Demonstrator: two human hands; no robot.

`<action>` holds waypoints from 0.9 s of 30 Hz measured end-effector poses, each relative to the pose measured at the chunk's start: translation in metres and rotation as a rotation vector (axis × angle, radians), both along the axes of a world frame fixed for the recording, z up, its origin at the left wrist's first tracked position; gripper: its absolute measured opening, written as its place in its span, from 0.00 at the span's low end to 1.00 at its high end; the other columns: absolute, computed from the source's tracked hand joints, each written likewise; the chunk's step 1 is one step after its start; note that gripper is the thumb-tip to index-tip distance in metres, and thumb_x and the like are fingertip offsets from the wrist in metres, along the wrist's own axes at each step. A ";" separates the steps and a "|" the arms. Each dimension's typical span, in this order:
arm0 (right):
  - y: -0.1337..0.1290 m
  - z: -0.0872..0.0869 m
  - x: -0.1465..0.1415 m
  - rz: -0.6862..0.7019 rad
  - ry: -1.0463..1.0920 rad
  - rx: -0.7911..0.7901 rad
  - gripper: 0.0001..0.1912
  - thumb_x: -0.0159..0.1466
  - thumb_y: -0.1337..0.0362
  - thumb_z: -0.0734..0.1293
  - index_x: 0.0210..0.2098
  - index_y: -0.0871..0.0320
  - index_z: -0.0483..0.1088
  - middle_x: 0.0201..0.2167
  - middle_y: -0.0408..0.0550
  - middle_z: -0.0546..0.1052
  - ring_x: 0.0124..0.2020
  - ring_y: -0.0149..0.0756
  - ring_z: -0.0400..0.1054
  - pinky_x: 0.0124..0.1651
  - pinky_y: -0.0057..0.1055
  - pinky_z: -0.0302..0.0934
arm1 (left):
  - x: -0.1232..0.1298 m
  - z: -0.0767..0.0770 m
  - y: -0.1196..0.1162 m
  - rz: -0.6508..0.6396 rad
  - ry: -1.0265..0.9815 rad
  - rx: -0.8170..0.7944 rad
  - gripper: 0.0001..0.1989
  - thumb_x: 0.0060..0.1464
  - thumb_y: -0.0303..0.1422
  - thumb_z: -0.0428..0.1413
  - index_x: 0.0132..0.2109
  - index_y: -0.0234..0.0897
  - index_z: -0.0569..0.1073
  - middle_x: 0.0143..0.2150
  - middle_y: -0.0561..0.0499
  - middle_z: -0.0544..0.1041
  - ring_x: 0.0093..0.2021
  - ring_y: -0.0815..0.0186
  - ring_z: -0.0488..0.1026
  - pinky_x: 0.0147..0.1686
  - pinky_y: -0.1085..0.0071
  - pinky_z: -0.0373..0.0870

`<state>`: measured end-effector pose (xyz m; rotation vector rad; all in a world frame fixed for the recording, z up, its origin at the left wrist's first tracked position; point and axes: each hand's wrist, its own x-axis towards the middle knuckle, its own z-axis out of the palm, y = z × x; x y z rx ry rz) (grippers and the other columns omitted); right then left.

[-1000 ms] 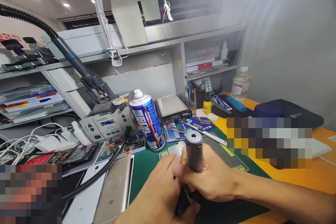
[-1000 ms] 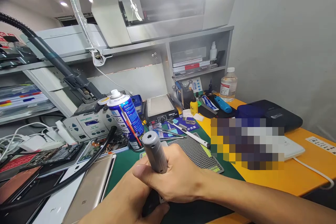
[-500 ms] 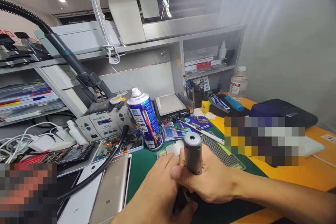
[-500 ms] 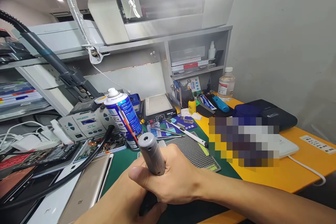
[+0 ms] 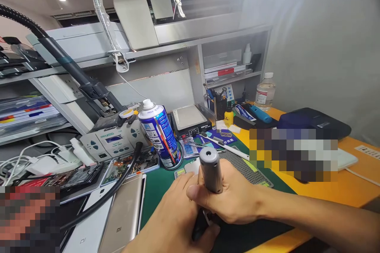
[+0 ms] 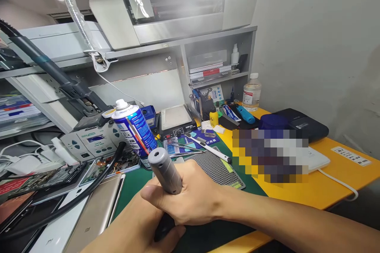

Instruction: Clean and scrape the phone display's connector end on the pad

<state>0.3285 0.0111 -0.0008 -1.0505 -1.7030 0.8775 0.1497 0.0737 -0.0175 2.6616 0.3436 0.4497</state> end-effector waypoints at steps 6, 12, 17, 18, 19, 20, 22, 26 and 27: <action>-0.001 0.006 0.001 -0.009 -0.024 -0.018 0.24 0.71 0.57 0.68 0.22 0.55 0.57 0.20 0.35 0.58 0.22 0.28 0.52 0.24 0.28 0.49 | -0.001 0.000 0.001 -0.006 0.005 -0.038 0.30 0.52 0.26 0.62 0.62 0.47 0.69 0.59 0.51 0.76 0.56 0.55 0.75 0.57 0.58 0.74; 0.000 0.002 0.002 -0.132 0.080 0.050 0.26 0.70 0.52 0.70 0.21 0.55 0.58 0.17 0.36 0.63 0.19 0.27 0.57 0.21 0.27 0.50 | -0.006 -0.007 0.005 0.000 0.051 0.102 0.39 0.50 0.31 0.67 0.68 0.47 0.65 0.65 0.47 0.73 0.63 0.51 0.72 0.64 0.55 0.72; 0.011 0.013 0.022 -0.468 0.171 0.211 0.30 0.74 0.42 0.62 0.23 0.55 0.65 0.20 0.44 0.72 0.22 0.34 0.68 0.28 0.30 0.63 | -0.013 -0.031 0.026 -0.069 0.067 0.464 0.34 0.59 0.47 0.65 0.67 0.38 0.69 0.67 0.36 0.72 0.66 0.41 0.71 0.62 0.47 0.75; 0.014 0.016 0.029 -0.546 0.179 0.252 0.31 0.74 0.40 0.61 0.23 0.55 0.67 0.21 0.45 0.73 0.24 0.35 0.69 0.29 0.31 0.64 | -0.013 -0.036 0.032 -0.089 0.015 0.523 0.34 0.60 0.51 0.64 0.66 0.39 0.69 0.65 0.37 0.75 0.63 0.42 0.74 0.59 0.49 0.78; 0.018 0.018 0.037 -0.623 0.183 0.289 0.32 0.74 0.39 0.60 0.23 0.55 0.68 0.22 0.46 0.74 0.25 0.36 0.70 0.30 0.32 0.64 | -0.014 -0.041 0.037 -0.099 0.017 0.543 0.34 0.61 0.52 0.64 0.67 0.40 0.69 0.65 0.37 0.75 0.63 0.44 0.75 0.60 0.51 0.78; 0.021 0.021 0.045 -0.685 0.181 0.320 0.33 0.73 0.37 0.59 0.24 0.55 0.69 0.23 0.47 0.74 0.26 0.37 0.70 0.32 0.33 0.65 | -0.014 -0.045 0.042 -0.103 0.009 0.559 0.34 0.61 0.53 0.64 0.66 0.41 0.69 0.65 0.37 0.75 0.63 0.44 0.75 0.59 0.52 0.78; 0.027 0.025 0.062 -0.772 0.149 0.351 0.35 0.74 0.36 0.58 0.24 0.56 0.70 0.24 0.47 0.75 0.29 0.39 0.72 0.35 0.34 0.67 | -0.014 -0.051 0.049 -0.108 0.000 0.583 0.34 0.62 0.54 0.63 0.67 0.42 0.69 0.65 0.38 0.76 0.62 0.46 0.76 0.59 0.54 0.79; 0.036 0.034 0.095 -0.907 0.028 0.284 0.26 0.75 0.44 0.66 0.32 0.60 0.74 0.28 0.42 0.76 0.29 0.36 0.73 0.37 0.34 0.71 | -0.013 -0.059 0.050 -0.073 -0.018 0.616 0.34 0.63 0.57 0.62 0.67 0.44 0.71 0.64 0.39 0.77 0.61 0.47 0.77 0.57 0.56 0.80; 0.038 0.036 0.102 -0.936 -0.002 0.253 0.22 0.75 0.47 0.68 0.37 0.61 0.75 0.31 0.42 0.77 0.31 0.36 0.74 0.38 0.35 0.72 | -0.012 -0.061 0.048 -0.052 -0.022 0.624 0.33 0.63 0.57 0.61 0.66 0.44 0.71 0.64 0.38 0.77 0.61 0.47 0.77 0.57 0.56 0.80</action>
